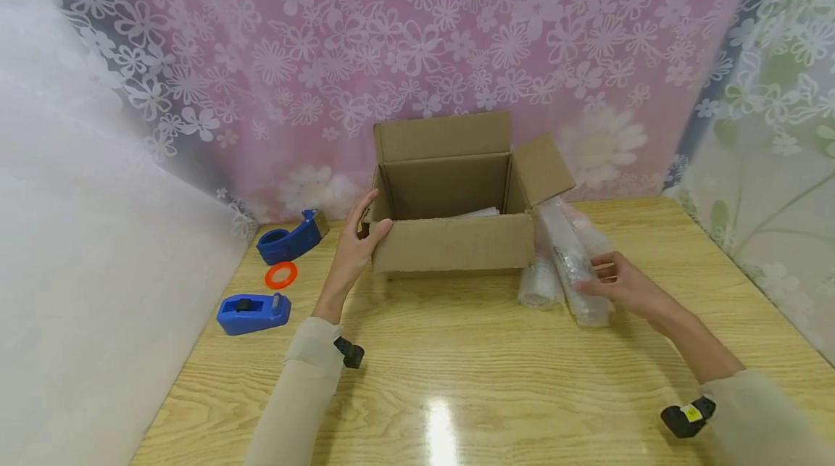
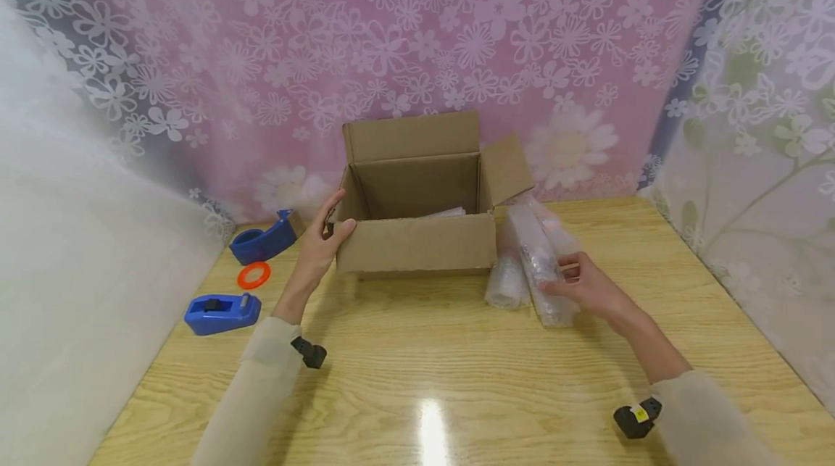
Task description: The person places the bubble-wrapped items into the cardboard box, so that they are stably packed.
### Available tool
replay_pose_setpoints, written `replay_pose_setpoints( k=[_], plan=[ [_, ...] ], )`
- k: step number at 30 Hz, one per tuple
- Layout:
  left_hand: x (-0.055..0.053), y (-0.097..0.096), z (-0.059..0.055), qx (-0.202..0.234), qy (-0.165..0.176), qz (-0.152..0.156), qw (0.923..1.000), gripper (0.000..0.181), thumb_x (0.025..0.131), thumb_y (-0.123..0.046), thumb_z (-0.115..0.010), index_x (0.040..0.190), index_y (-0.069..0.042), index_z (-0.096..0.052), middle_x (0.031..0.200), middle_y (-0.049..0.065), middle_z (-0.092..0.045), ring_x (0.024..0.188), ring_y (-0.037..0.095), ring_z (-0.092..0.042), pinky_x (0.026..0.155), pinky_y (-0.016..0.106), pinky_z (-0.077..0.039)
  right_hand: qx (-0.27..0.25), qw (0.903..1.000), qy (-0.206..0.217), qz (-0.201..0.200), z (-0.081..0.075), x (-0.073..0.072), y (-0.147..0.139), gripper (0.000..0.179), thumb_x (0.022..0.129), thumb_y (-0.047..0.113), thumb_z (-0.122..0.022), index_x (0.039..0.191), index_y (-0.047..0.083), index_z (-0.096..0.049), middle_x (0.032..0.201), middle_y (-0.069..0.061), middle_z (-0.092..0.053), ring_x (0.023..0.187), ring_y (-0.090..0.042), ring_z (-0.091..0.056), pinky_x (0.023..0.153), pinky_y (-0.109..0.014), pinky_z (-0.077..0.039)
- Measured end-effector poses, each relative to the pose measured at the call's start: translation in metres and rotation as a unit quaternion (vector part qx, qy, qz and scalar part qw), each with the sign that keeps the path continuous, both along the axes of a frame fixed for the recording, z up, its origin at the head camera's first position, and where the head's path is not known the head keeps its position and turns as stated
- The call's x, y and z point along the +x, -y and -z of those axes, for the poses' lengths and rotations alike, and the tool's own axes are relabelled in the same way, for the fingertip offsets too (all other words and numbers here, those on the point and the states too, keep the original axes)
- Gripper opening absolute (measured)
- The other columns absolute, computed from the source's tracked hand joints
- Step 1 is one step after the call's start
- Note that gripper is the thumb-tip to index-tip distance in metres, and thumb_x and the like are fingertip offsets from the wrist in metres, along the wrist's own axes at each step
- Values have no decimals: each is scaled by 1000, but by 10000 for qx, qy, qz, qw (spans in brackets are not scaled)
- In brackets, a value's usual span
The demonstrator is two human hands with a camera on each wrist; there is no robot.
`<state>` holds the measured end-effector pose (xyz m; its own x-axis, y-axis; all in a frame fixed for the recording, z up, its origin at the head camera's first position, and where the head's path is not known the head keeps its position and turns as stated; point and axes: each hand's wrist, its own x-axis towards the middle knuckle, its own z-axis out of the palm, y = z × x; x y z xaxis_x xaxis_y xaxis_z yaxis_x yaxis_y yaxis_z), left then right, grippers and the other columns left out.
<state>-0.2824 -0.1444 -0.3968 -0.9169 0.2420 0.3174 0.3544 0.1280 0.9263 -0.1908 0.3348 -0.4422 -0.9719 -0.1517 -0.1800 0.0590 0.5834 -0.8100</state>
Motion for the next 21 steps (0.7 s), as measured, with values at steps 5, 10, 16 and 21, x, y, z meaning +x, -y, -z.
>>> replay_pose_setpoints(
  k=[5, 10, 16, 21],
  plan=[
    [0, 1, 0, 7, -17, 18, 10000, 66, 105, -26, -65, 164, -21, -35, 174, 3, -12, 160, 28, -10, 121, 62, -25, 81, 10000, 40, 11, 3, 0, 7, 90, 103, 40, -66, 155, -13, -15, 141, -41, -37, 126, -52, -47, 95, -58, -48],
    [-1, 0, -1, -13, -11, -54, 10000, 66, 105, -27, -65, 164, -21, -36, 174, -1, -14, 159, 27, -10, 121, 62, -25, 154, 9998, -79, 23, 7, -4, 11, 91, 103, 37, -66, 154, -15, -11, 136, -41, -39, 121, -51, -50, 91, -55, -50],
    [-2, -2, -1, -19, -9, -113, 9999, 66, 105, -26, -66, 164, -21, -36, 174, 1, -15, 159, 26, -10, 122, 62, -23, 182, 9994, -230, 171, 7, -7, 10, 91, 101, 38, -70, 154, -13, -16, 140, -40, -35, 123, -52, -45, 90, -54, -49],
    [-3, -4, -1, 2, 4, -122, 9999, 66, 105, -26, -66, 164, -21, -36, 174, -2, -15, 160, 25, -9, 122, 61, -22, 14, 9989, -381, 283, 2, -9, 3, 92, 100, 39, -72, 158, -8, -19, 144, -37, -36, 124, -47, -45, 88, -46, -49]
  ],
)
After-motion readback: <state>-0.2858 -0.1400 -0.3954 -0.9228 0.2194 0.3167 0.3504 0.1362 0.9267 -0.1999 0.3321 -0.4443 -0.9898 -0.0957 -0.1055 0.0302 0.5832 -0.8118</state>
